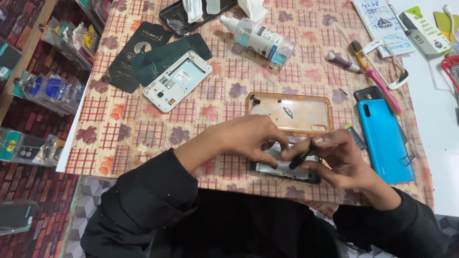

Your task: The person uses a screwdriver to remove screws from a smartphone chassis, then places a metal shielding plate inside the phone and secures it with screws. The work is performed on a cluttered table with various tools and phone parts visible.

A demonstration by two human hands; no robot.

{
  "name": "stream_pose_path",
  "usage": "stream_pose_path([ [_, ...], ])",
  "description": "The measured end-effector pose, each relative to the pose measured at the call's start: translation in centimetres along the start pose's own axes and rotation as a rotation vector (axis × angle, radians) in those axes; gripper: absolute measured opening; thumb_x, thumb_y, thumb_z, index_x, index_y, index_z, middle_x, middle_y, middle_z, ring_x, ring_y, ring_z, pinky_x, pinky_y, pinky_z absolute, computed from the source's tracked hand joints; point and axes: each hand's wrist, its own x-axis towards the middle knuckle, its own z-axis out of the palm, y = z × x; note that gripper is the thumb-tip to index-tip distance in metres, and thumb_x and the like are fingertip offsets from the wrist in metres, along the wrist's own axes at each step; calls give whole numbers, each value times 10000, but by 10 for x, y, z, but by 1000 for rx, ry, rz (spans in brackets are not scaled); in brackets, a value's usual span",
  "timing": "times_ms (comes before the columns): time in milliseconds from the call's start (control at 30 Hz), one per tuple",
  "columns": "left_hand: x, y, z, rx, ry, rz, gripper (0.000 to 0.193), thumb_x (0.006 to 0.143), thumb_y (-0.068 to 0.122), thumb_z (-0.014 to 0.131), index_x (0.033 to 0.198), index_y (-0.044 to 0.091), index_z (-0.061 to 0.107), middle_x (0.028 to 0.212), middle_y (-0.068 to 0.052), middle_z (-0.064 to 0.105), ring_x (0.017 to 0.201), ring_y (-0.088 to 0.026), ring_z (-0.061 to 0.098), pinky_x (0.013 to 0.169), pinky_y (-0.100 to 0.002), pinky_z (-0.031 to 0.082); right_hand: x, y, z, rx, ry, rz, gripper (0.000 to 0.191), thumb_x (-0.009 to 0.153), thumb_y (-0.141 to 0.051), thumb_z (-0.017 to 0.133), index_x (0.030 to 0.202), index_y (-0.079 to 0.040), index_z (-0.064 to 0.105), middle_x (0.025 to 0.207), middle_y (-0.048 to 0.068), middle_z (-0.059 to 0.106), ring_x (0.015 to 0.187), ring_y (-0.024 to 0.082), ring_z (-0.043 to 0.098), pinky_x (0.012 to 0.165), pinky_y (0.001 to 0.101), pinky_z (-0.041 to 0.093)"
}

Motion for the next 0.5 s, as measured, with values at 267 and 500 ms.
stream_pose_path([
  [267, -2, -1, 0, -43, -30, -14, 306, 721, 318, 873, 977, 174, 785, 670, -45, 682, 619, -177, 685, 575, -350, 517, 1, 10, -3, -360, 38, -192, 883, 780, -25, 972, 1421, -206, 393, 1022, 79, 780, 1003, 200, 779, 846, 367, 673],
  [500, 1, -6, 4, -92, 3, 83, 310, 734, 316, 867, 981, 159, 765, 741, 5, 726, 642, -148, 691, 588, -328, 536, 1, 2, -2, 31, -90, -78, 640, 911, 179, 588, 1385, -218, 423, 1130, 241, 675, 1121, 369, 714, 862, 455, 676],
])
